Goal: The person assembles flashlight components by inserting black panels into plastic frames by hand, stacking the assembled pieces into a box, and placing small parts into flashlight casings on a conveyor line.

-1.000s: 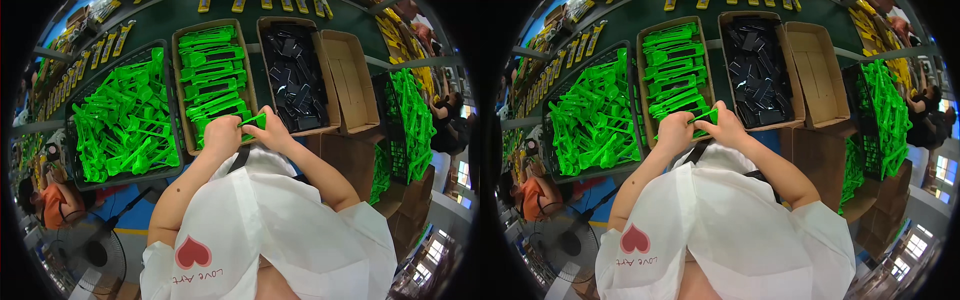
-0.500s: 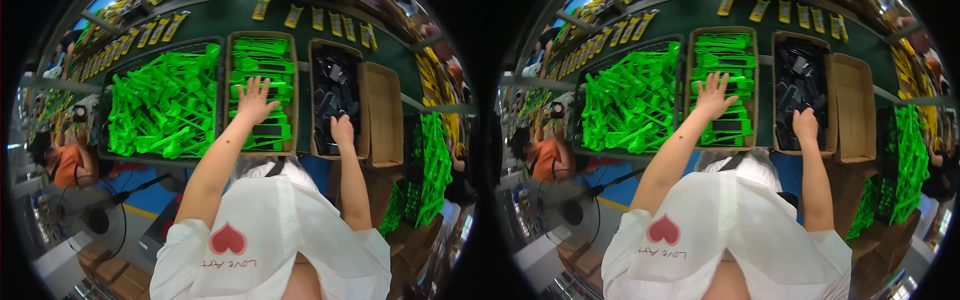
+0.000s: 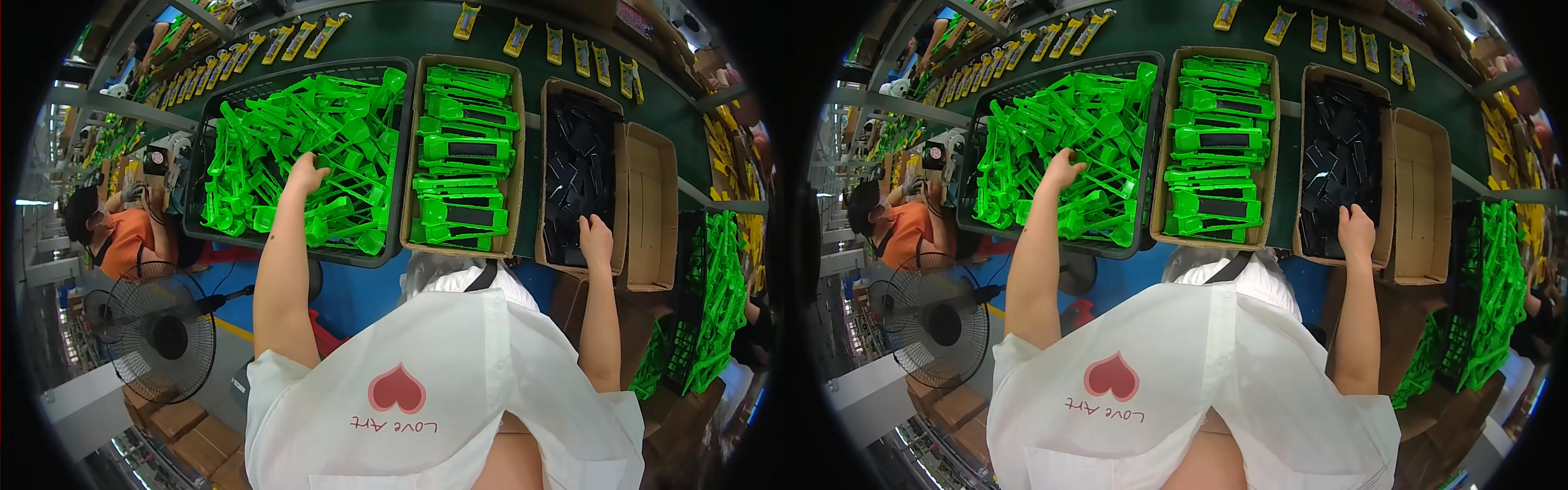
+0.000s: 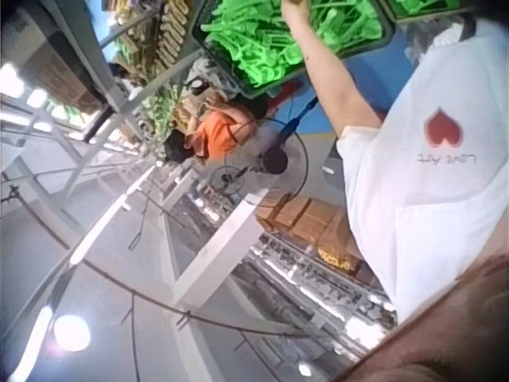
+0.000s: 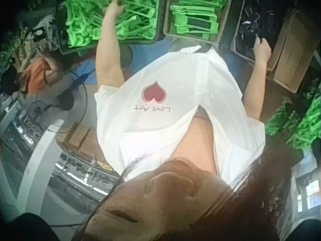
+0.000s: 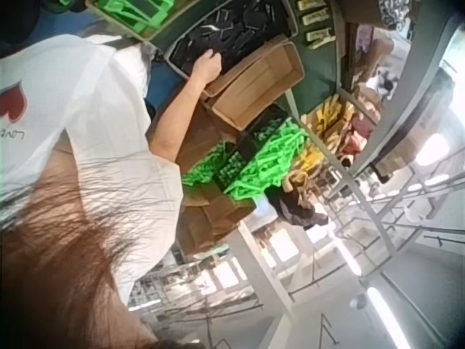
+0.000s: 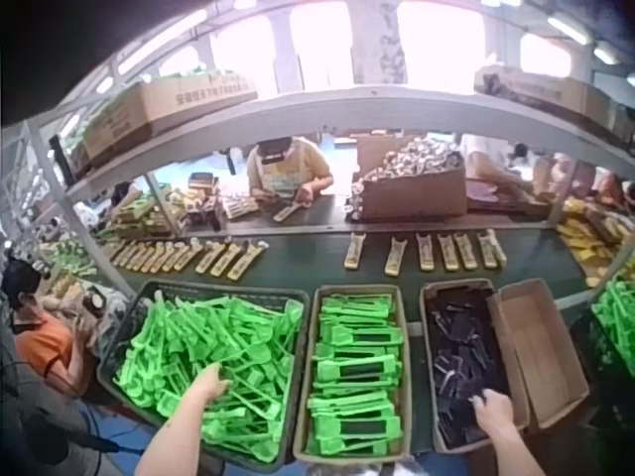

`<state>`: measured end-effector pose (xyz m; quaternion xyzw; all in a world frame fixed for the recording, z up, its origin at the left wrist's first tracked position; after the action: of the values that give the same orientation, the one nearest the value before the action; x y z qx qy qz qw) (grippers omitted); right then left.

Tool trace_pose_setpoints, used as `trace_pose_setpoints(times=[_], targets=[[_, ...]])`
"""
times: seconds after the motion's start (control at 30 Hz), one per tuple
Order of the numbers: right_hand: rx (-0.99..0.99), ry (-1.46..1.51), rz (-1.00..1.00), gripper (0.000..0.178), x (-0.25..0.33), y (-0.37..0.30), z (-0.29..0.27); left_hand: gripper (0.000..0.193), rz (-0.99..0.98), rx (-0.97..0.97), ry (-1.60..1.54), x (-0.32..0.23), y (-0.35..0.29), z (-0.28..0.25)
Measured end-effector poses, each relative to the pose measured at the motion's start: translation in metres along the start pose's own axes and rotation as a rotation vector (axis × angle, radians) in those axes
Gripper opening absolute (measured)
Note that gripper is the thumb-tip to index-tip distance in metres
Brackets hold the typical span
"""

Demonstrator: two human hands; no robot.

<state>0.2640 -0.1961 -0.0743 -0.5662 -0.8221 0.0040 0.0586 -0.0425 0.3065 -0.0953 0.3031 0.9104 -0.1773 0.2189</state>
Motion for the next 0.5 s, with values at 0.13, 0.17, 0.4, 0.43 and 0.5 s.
trace_pose_setpoints(times=[0.13,0.17,0.4,0.43,0.5], targets=[[-0.093,0.136,-0.053,0.027,0.008,-0.003,-0.025,0.033,-0.097,0.285,-0.272,-0.013,-0.02,-0.004],[-0.093,0.134,-0.053,0.027,0.01,-0.005,-0.03,0.027,0.017,0.185,-0.34,-0.023,-0.027,-0.021],[-0.007,0.89,-0.054,0.011,0.041,-0.025,-0.05,0.026,0.891,-0.351,-0.307,-0.169,-0.159,-0.109],[0.083,1.086,-0.082,0.01,0.05,-0.026,-0.046,0.026,0.982,-0.347,-0.262,-0.188,-0.173,-0.107],[0.197,1.267,-0.169,0.009,0.077,-0.033,-0.053,0.024,1.108,-0.343,-0.239,-0.211,-0.193,-0.098]])
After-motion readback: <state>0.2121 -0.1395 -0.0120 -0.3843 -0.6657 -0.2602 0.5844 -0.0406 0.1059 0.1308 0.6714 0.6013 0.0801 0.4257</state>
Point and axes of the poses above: each hand's wrist, its own y-axis towards the middle knuckle, its own z-axis out of the palm, x = y × z, the point moved 9 cm from there along y, towards the middle knuckle, and after that the axes turned 10 degrees about -y, right-handed, at the moved point
